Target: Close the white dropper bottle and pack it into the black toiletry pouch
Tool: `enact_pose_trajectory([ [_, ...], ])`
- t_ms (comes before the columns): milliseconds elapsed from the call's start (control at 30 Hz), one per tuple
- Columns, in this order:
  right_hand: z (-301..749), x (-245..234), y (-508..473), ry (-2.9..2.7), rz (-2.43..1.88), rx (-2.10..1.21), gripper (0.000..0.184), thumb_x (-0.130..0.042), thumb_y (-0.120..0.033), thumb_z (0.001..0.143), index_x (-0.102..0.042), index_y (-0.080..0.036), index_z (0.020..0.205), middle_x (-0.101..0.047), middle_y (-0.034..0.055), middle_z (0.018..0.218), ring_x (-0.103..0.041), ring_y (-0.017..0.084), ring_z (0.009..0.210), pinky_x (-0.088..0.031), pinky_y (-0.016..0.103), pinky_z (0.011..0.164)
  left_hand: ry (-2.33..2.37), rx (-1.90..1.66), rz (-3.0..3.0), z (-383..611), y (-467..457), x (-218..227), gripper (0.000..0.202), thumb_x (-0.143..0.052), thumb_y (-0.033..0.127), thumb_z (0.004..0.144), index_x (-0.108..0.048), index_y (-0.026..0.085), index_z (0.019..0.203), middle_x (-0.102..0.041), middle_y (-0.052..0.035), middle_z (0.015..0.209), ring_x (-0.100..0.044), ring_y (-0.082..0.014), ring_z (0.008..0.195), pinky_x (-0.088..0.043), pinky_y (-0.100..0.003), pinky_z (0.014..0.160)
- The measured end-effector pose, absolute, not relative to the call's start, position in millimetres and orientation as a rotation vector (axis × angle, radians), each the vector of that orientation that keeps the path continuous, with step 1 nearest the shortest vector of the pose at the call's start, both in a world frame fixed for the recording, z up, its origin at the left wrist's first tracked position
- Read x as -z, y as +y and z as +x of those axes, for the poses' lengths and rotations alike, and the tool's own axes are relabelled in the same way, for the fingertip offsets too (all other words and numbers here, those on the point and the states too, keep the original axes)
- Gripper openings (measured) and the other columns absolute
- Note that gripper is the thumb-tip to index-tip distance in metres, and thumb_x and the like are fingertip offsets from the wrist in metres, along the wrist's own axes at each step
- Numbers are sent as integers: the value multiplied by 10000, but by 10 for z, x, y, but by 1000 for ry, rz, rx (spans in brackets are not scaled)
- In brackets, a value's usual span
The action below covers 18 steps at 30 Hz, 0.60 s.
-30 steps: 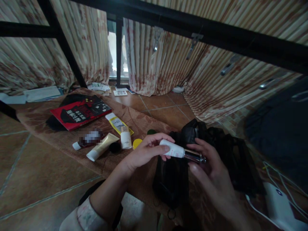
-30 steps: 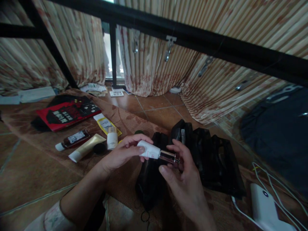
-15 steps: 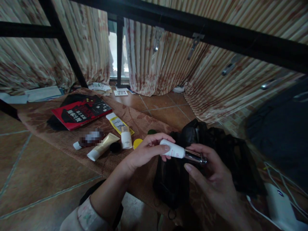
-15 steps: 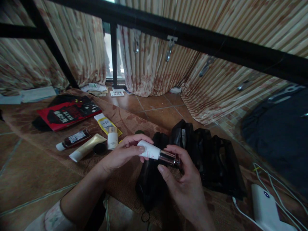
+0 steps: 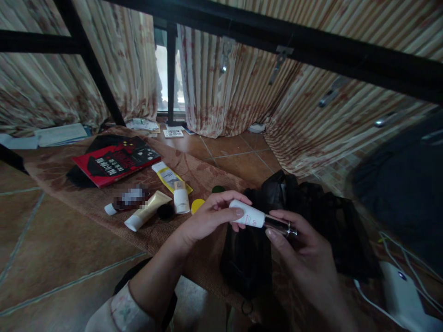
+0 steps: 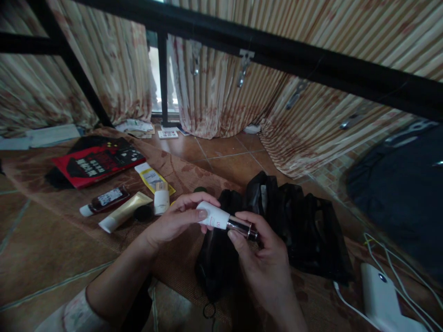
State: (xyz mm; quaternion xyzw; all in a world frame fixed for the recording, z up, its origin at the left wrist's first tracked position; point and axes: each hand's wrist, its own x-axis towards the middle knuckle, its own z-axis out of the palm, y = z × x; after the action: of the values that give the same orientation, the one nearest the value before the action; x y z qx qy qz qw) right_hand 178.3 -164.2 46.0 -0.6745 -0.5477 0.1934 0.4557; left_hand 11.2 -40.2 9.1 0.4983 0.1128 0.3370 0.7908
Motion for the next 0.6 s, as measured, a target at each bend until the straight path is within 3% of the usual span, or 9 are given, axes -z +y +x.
enact_pose_trajectory([
  [67, 1765, -439, -1624, -1292, -1701, -478, 220, -661, -426, 876, -681, -238, 988, -692, -14, 754, -633, 118, 623, -499, 175, 533, 240, -717, 1070, 111, -408, -90, 277, -715, 272, 819, -685, 147, 1064, -680, -38, 824, -651, -122, 671, -534, -204, 581],
  [133, 1762, -438, -1616, -1247, -1724, -474, 237, -642, -454, 884, -673, -224, 932, -650, -27, 660, -590, 108, 542, -459, 166, 466, 222, -710, 1070, 112, -414, -88, 280, -720, 263, 816, -685, 148, 1068, -684, -40, 834, -654, -122, 685, -534, -202, 592],
  [267, 1791, -487, -1637, -1321, -1674, -469, 429, -747, -437, 790, -628, -255, 1159, -729, 11, 977, -698, 159, 825, -557, 205, 678, 207, -716, 1080, 113, -410, -85, 268, -717, 260, 820, -690, 142, 1060, -683, -39, 830, -644, -111, 666, -535, -201, 593],
  [333, 1794, -505, -1652, -1386, -1663, -482, 435, -751, -407, 791, -631, -270, 1186, -729, 13, 1031, -699, 167, 889, -561, 217, 735, 220, -716, 1084, 112, -400, -80, 274, -708, 281, 829, -688, 141, 1063, -682, -43, 823, -646, -120, 660, -532, -205, 575],
  [433, 1758, -501, -1658, -1355, -1663, -477, 261, -691, -392, 852, -677, -251, 1071, -736, 10, 929, -688, 149, 758, -542, 203, 628, 214, -722, 1079, 115, -393, -65, 302, -708, 314, 834, -681, 141, 1081, -676, -48, 827, -649, -132, 671, -533, -213, 574],
  [600, 1668, -480, -1635, -1220, -1716, -474, 272, -690, -421, 849, -683, -218, 1029, -729, 20, 847, -645, 148, 640, -491, 210, 515, 174, -762, 1110, 116, -407, -53, 328, -724, 322, 829, -672, 145, 1100, -662, -50, 873, -634, -132, 717, -541, -226, 624],
])
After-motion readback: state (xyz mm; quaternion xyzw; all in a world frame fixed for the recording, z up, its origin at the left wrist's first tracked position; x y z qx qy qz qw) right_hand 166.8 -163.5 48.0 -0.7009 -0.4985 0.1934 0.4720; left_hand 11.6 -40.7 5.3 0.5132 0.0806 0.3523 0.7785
